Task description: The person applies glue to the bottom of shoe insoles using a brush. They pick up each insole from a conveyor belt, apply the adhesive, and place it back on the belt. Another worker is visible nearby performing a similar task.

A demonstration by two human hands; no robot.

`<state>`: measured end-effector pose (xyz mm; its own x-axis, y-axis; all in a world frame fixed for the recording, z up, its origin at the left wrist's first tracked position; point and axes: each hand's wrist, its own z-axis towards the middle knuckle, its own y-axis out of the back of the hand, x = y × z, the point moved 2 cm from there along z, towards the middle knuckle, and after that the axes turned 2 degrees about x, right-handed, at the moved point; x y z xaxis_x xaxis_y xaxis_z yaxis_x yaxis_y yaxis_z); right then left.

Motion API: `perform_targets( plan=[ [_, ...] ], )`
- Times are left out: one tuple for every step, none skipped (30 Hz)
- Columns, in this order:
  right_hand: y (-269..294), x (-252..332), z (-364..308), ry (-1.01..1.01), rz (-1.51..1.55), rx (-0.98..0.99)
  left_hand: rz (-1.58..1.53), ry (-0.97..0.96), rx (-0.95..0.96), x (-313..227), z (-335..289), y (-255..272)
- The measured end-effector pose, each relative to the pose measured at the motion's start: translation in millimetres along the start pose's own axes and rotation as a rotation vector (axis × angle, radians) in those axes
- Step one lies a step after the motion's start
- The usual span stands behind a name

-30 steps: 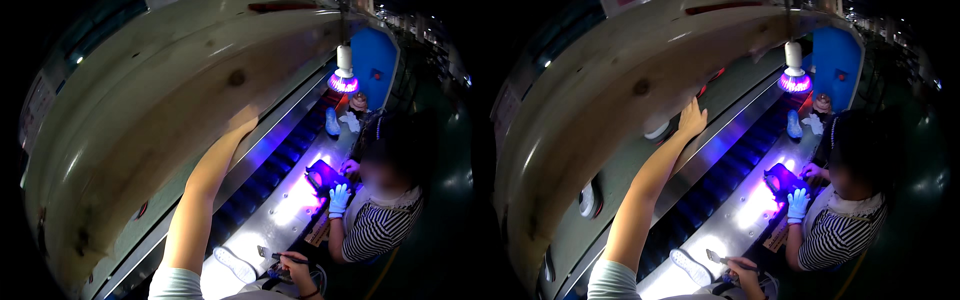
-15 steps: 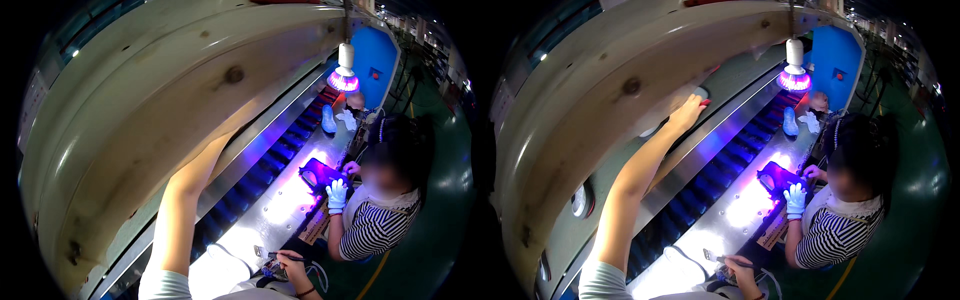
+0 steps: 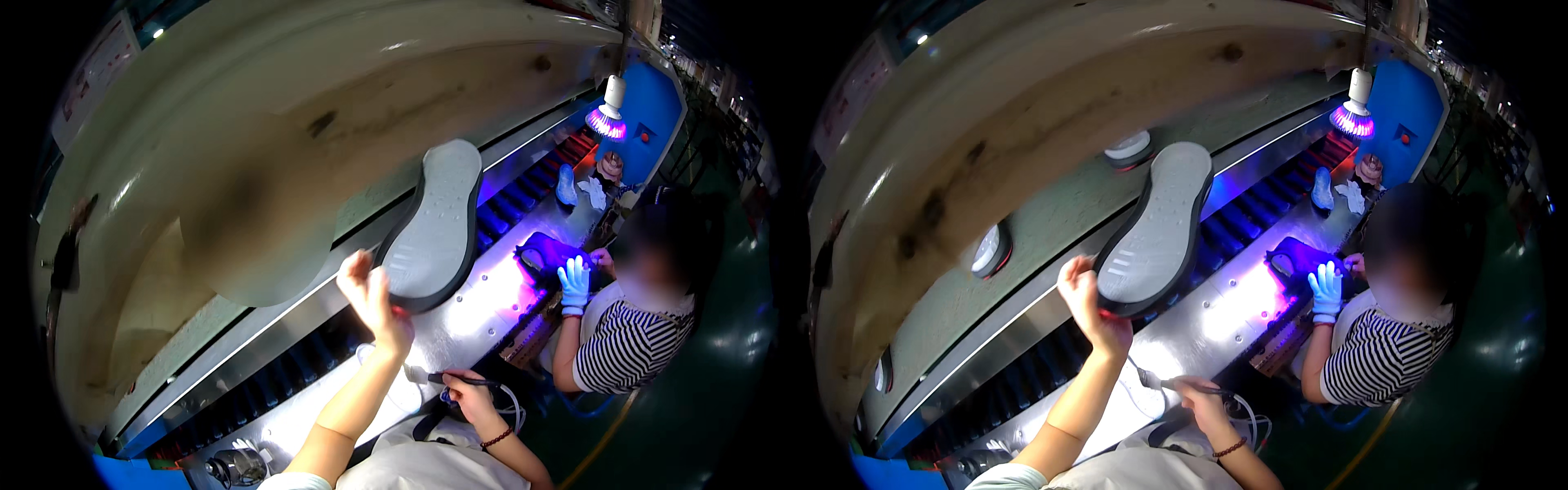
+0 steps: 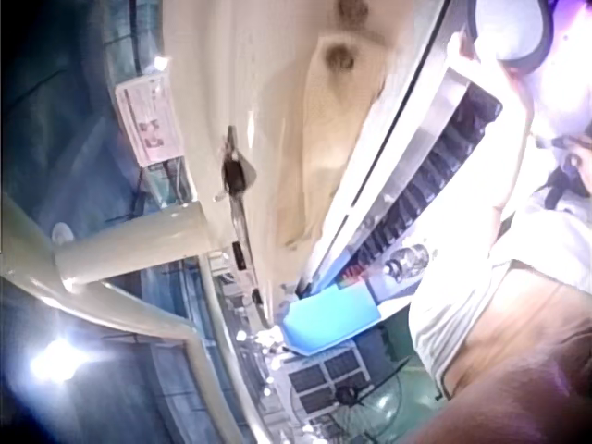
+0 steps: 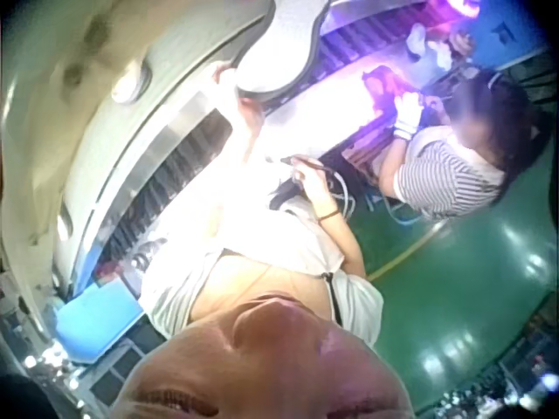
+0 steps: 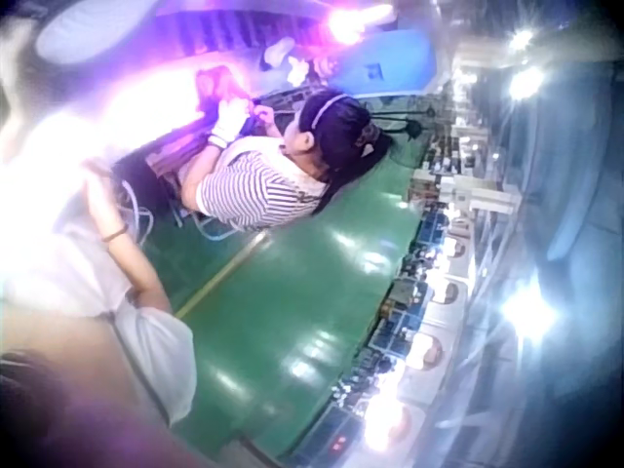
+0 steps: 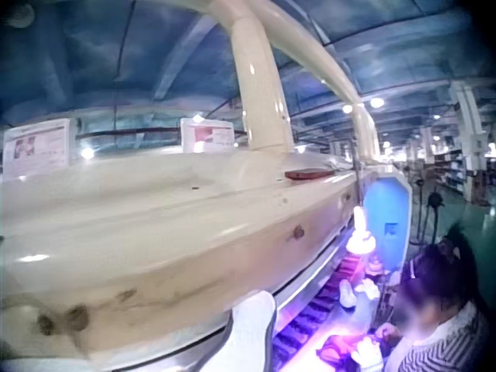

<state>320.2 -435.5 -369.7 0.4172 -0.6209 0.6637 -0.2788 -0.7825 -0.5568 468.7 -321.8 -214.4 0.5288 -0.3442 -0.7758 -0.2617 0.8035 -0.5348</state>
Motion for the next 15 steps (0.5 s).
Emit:
perform_targets(
  plan=[
    [-2, -2, 0, -0.004, -0.003, -0.009, 0.034, 0.214, -0.006, -2, 1, 4],
    [-3, -2, -2, -0.005, 0.004, -0.026, -0.067, 0.774, 0.034, -7, 9, 4],
    [-9, -1, -6, -0.001, -0.034, -0.031, -0.303, 0.989, 0.198, 0, 20, 12],
    [-12, -4, -9, -0.005, -0.043, -0.01, -0.544, 1.185, 0.356, 1, 28, 23],
    [-12, -8, -11, 0.002, -0.047, -0.024, -0.583, 1.192, 0.332, -4, 29, 31],
    [-14, -10, -12, 0.014, -0.05, -0.033, -0.604, 1.112, 0.441, -13, 26, 43],
    [-17, -12, -15, 0.032, -0.05, -0.041, -0.613, 1.1, 0.478, -16, 22, 65],
    [-14, -18, -14, 0.039, -0.051, -0.019, -0.619, 1.084, 0.509, -21, 13, 89],
    [-14, -19, -15, 0.048, -0.043, -0.038, -0.546, 0.998, 0.542, -31, -2, 104],
    [-15, -21, -18, 0.055, -0.035, -0.05, -0.612, 0.955, 0.475, -26, -17, 134],
    [-6, -32, -12, 0.062, -0.036, -0.054, -0.89, 1.154, 0.363, -15, -33, 172],
    [-5, -37, -9, 0.062, -0.062, -0.068, -1.0, 1.197, 0.376, -14, -42, 190],
    [-5, -39, -8, 0.06, -0.089, -0.09, -0.769, 1.234, 0.462, -25, -50, 195],
    [-5, -40, -8, 0.059, -0.124, -0.112, -0.553, 1.16, 0.536, -35, -57, 202],
    [-4, -43, -8, 0.062, -0.134, -0.11, -0.594, 1.224, 0.522, -42, -60, 215]
  ],
)
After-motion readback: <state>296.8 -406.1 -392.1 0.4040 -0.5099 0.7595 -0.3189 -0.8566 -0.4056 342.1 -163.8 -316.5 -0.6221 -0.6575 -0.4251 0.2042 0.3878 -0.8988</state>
